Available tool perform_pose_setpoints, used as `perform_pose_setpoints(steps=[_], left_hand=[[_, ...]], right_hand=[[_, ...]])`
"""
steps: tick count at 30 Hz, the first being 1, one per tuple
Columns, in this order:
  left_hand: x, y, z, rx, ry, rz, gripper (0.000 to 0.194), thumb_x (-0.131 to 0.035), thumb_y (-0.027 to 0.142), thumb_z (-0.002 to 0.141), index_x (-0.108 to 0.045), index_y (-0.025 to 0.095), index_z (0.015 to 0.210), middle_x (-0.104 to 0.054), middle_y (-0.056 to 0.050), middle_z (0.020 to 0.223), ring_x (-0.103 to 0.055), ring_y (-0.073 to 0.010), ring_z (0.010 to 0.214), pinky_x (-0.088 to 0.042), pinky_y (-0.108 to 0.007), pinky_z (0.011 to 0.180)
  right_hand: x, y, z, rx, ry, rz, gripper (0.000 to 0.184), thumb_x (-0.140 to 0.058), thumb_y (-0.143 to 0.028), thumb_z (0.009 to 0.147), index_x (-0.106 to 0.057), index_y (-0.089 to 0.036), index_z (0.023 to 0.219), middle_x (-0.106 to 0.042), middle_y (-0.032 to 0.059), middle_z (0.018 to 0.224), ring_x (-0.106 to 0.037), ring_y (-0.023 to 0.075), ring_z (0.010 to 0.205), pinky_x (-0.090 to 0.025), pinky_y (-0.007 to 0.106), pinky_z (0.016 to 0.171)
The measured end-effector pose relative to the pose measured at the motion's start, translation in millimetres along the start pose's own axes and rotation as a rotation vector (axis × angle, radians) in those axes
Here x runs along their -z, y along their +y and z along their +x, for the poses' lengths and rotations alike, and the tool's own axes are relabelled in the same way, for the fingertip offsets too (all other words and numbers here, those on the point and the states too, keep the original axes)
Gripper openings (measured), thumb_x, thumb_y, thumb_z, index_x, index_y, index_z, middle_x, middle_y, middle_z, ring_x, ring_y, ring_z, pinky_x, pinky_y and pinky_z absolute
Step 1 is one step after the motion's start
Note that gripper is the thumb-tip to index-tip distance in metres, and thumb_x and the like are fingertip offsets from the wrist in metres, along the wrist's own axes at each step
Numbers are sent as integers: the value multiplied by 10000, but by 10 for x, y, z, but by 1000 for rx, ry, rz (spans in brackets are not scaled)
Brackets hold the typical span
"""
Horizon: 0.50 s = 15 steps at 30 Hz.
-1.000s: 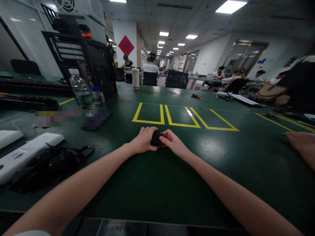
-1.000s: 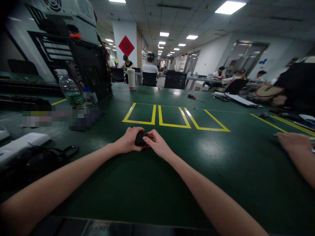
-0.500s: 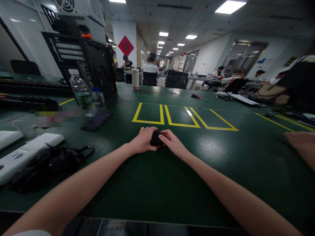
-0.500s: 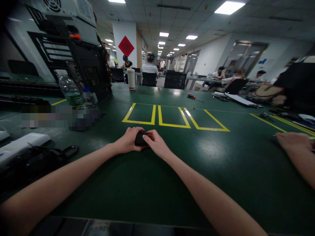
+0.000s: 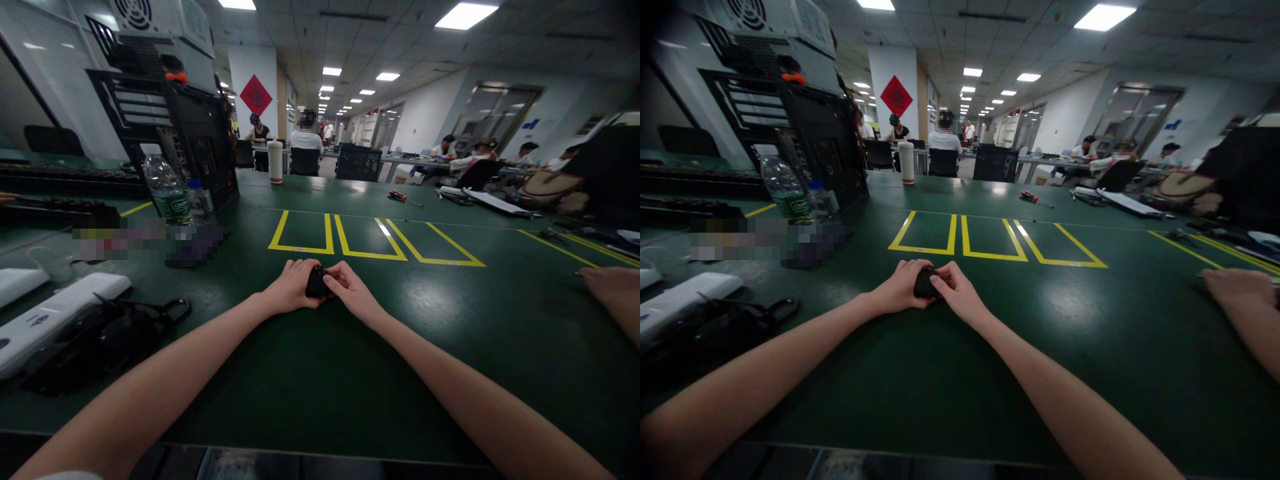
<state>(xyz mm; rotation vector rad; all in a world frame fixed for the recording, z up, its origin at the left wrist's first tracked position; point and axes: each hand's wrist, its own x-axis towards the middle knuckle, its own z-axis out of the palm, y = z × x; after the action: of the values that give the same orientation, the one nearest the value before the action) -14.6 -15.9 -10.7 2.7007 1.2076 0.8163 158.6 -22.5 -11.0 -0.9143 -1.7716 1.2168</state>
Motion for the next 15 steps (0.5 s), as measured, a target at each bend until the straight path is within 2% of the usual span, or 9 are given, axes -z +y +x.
perform_pose_setpoints(steps=[6, 9, 12, 15], left_hand=[[43, 24, 2, 17, -34, -18, 598, -660, 372, 627, -375, 159, 1108, -517, -91, 1054, -501, -259, 942, -344, -383, 818], [48, 32, 6, 20, -29, -15, 587, -656, 375, 630, -383, 152, 1099, -524, -93, 1037, -505, -261, 935, -347, -381, 809], [38, 30, 6, 22, -20, -15, 575, -657, 369, 628, -390, 156, 1090, -528, -89, 1026, -509, -263, 933, -348, -380, 803], [29, 22, 2, 20, -15, -21, 585, -658, 380, 625, -387, 164, 1097, -525, -85, 1034, -507, -263, 936, -346, -382, 808]], right_hand=[[22, -12, -9, -68, -8, -64, 250, -459, -389, 803, -474, -193, 958, -534, 41, 941, -535, 167, 853, -477, 343, 720], [32, -47, -43, -15, -52, -73, 205, -496, -335, 792, -467, -205, 947, -527, 30, 966, -536, 169, 891, -469, 353, 758], [25, -65, -68, 56, -50, -62, 234, -556, -283, 758, -449, -221, 956, -516, 19, 988, -518, 175, 957, -456, 344, 794], [9, -47, -56, 53, -11, -47, 177, -505, -327, 791, -460, -223, 926, -526, 13, 934, -533, 162, 893, -462, 331, 763]])
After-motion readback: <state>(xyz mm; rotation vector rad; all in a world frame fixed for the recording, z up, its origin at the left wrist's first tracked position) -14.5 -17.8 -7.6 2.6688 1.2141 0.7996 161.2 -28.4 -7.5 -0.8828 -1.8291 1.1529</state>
